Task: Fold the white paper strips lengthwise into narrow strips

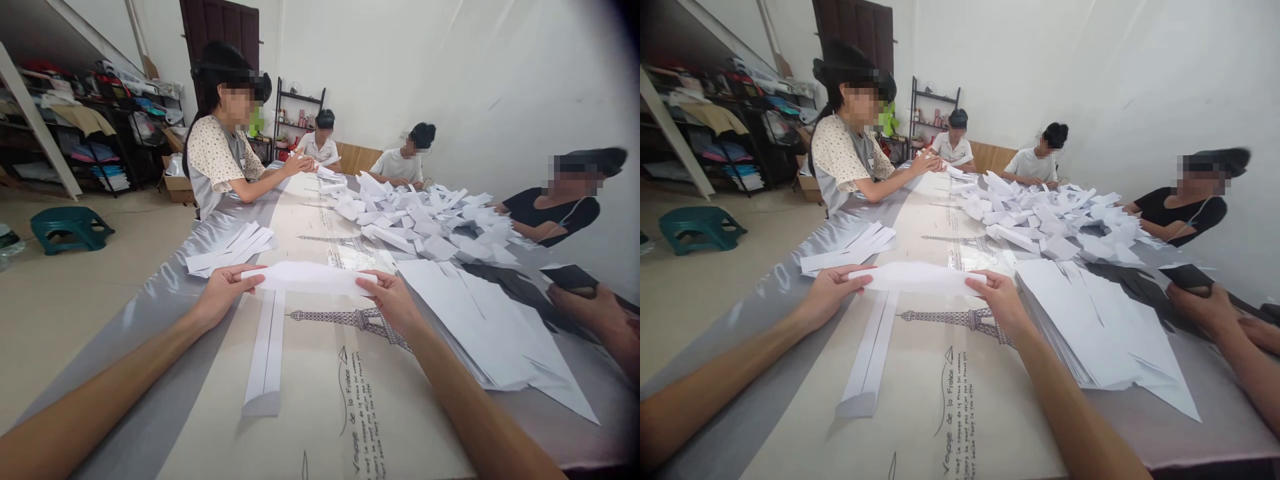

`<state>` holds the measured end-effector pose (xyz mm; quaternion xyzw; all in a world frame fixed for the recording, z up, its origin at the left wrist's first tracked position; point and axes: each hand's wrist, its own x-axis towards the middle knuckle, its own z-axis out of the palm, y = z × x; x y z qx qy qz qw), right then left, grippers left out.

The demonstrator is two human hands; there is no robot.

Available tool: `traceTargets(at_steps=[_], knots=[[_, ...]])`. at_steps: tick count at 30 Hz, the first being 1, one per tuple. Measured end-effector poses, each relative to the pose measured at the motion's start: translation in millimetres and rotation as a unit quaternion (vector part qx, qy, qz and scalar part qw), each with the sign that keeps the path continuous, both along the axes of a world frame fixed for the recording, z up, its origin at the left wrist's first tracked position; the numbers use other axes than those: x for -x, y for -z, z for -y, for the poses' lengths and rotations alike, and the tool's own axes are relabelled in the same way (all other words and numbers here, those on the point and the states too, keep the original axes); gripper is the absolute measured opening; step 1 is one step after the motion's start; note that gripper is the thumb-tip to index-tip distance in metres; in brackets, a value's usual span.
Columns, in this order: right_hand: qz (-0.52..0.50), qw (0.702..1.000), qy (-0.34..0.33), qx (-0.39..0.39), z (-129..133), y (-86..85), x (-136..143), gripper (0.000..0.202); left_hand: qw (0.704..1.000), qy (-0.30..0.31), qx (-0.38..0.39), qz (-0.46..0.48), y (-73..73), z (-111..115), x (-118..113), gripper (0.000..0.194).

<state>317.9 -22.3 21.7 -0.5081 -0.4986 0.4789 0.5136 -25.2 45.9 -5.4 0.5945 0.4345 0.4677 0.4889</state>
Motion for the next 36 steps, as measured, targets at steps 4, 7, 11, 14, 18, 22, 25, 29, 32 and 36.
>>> traceTargets(at_steps=[4,7,11,14,18,22,25,29,32,36], knots=[[-0.014,1.0,-0.003,-0.009,-1.8,1.6,-2.9,0.031,1.0,-0.007,-0.022,-0.013,0.9,0.6,-0.5,0.042],[-0.019,1.0,-0.001,-0.013,-3.1,2.7,-4.9,0.032,1.0,0.001,-0.031,-0.007,1.8,0.2,-0.3,0.039],[-0.014,1.0,0.007,-0.017,-4.0,3.4,-5.8,0.035,0.999,0.005,-0.034,-0.004,0.9,-0.2,0.7,0.035],[0.012,1.0,0.017,-0.019,-4.5,4.6,-7.7,0.038,1.0,0.005,-0.028,-0.011,-1.5,1.3,1.9,0.038],[0.069,0.997,0.034,-0.026,-5.8,8.2,-13.6,0.037,1.0,0.018,-0.016,-0.016,-3.5,5.3,2.5,0.047],[0.118,0.992,0.028,-0.039,-5.9,10.3,-17.2,0.035,0.999,0.016,-0.037,-0.015,-5.2,7.8,0.4,0.048],[0.142,0.989,0.013,-0.047,-4.9,9.6,-17.1,0.034,0.999,0.012,-0.043,-0.008,-6.8,7.7,-0.8,0.057],[0.162,0.985,-0.005,-0.055,-4.7,10.1,-18.8,0.031,0.999,0.021,-0.028,0.022,-7.4,6.5,-0.2,0.07],[0.173,0.984,-0.018,-0.049,-5.0,11.7,-21.6,0.032,0.998,0.032,-0.007,0.045,-6.2,5.2,1.2,0.074],[0.179,0.983,-0.021,-0.046,-4.1,10.7,-21.4,0.033,0.996,0.042,0.021,0.072,-2.5,2.3,3.4,0.068]])
